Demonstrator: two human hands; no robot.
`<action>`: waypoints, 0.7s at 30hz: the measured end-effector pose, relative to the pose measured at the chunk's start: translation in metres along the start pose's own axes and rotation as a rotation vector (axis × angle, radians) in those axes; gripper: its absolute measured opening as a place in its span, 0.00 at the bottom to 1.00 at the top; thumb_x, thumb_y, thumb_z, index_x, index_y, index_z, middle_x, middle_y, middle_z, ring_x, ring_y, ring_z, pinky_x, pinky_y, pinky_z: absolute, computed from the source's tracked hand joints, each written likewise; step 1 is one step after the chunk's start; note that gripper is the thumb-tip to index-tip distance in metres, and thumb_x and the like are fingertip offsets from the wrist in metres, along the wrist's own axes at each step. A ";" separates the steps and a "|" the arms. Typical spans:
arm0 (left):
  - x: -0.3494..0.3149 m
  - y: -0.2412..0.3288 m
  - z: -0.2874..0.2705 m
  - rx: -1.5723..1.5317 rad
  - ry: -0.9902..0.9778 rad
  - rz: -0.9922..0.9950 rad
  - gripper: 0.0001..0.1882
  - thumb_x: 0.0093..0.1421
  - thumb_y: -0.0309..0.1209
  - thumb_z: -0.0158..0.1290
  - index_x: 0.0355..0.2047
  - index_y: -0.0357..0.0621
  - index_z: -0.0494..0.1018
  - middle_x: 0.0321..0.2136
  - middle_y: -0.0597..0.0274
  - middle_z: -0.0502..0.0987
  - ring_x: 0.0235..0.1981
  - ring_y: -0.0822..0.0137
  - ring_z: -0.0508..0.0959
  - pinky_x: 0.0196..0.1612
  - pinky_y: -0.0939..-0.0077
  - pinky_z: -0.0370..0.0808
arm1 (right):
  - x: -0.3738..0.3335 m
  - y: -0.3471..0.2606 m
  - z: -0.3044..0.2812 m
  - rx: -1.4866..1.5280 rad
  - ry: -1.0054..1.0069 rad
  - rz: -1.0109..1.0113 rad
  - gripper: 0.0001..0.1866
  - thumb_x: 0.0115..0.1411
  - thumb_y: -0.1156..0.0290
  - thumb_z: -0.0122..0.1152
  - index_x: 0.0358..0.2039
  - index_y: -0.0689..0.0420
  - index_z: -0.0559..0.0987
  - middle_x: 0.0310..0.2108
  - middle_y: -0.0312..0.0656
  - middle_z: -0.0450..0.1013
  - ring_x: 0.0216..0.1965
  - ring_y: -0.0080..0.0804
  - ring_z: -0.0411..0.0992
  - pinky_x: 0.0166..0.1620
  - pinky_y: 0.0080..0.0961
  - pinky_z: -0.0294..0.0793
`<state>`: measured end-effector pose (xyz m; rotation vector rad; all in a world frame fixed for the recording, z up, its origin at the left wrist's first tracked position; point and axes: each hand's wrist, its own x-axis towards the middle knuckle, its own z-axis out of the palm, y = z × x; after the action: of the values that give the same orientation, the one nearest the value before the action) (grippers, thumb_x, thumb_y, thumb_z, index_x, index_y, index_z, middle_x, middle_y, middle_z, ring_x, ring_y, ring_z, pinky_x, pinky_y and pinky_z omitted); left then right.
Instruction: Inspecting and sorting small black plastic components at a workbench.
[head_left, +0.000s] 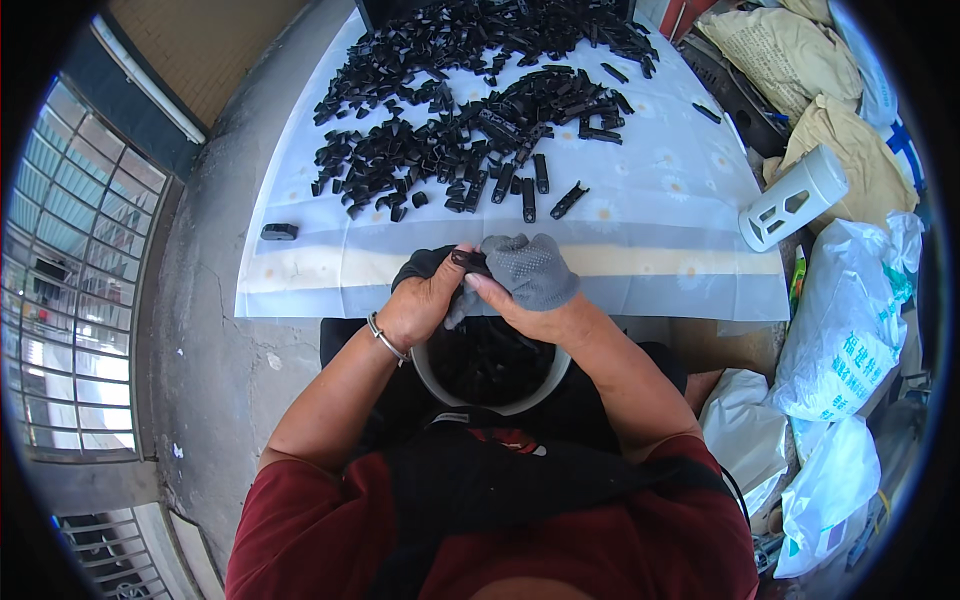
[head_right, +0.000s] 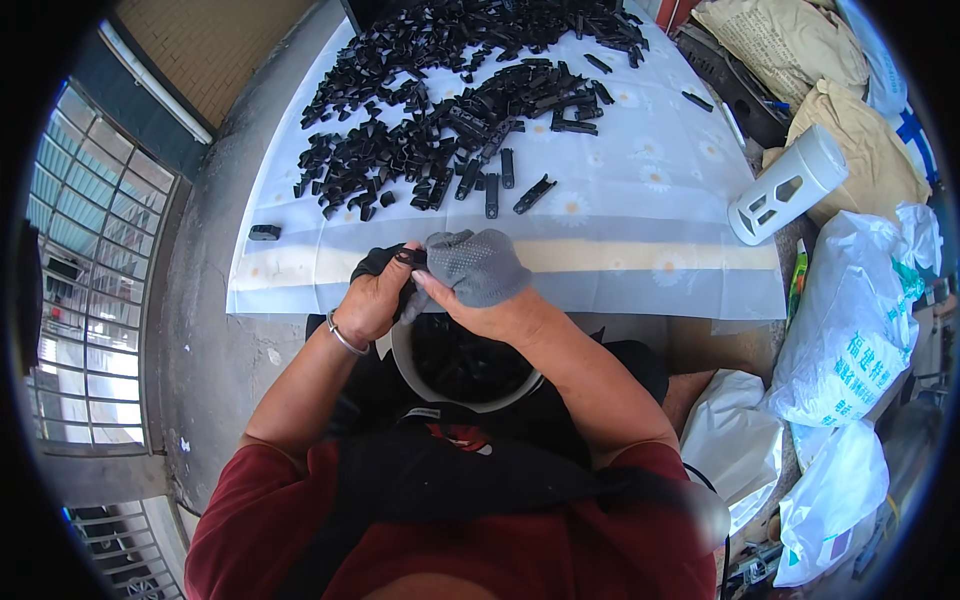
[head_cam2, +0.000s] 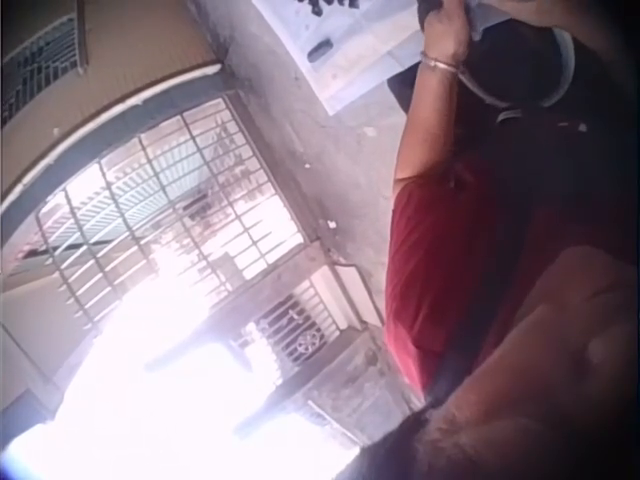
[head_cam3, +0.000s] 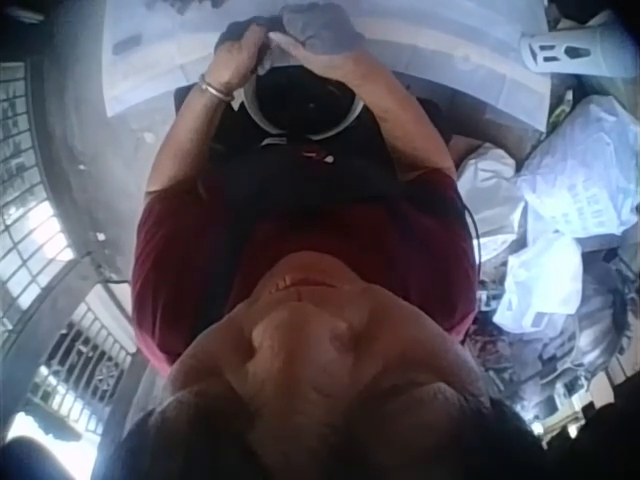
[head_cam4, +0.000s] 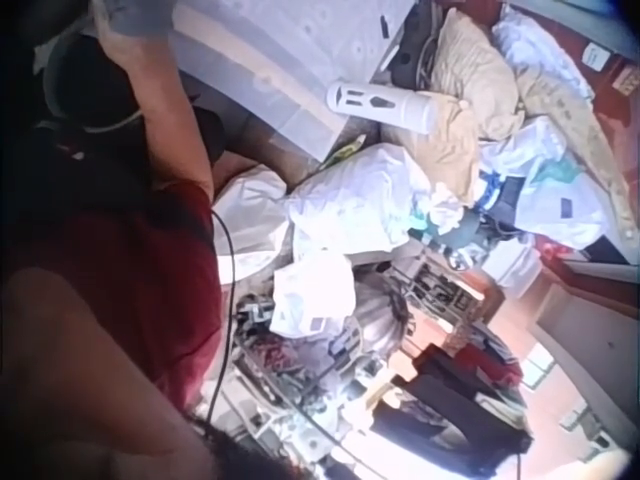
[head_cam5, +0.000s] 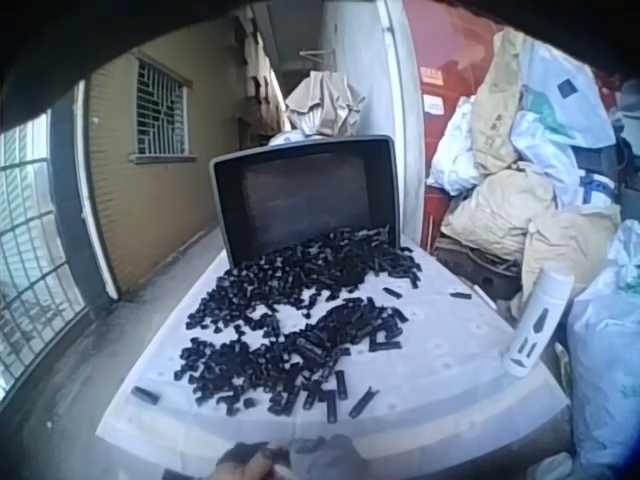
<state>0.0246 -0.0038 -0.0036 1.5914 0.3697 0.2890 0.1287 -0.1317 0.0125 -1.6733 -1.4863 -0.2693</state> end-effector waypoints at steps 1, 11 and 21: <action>0.000 0.003 0.003 -0.069 0.017 -0.032 0.22 0.61 0.46 0.41 0.34 0.38 0.73 0.15 0.70 0.68 0.17 0.78 0.63 0.20 0.82 0.62 | -0.001 -0.001 -0.001 -0.001 0.001 0.000 0.10 0.52 0.65 0.55 0.24 0.59 0.74 0.22 0.43 0.70 0.25 0.42 0.69 0.30 0.34 0.66; 0.001 0.016 -0.002 0.119 0.090 -0.034 0.22 0.62 0.43 0.39 0.22 0.38 0.70 0.12 0.69 0.67 0.15 0.77 0.63 0.19 0.79 0.62 | -0.003 0.001 -0.024 -0.289 -0.214 -0.058 0.10 0.52 0.63 0.56 0.25 0.56 0.78 0.26 0.40 0.73 0.26 0.38 0.67 0.32 0.32 0.64; 0.001 0.018 0.002 0.537 0.118 0.235 0.19 0.62 0.35 0.37 0.21 0.36 0.69 0.16 0.47 0.70 0.18 0.50 0.70 0.23 0.65 0.66 | -0.007 -0.003 0.001 -0.370 -0.135 -0.120 0.07 0.50 0.68 0.54 0.19 0.54 0.73 0.21 0.39 0.69 0.23 0.38 0.68 0.28 0.33 0.63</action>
<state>0.0277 -0.0058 0.0145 2.1581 0.3694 0.4946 0.1238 -0.1360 0.0084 -1.9239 -1.7192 -0.5320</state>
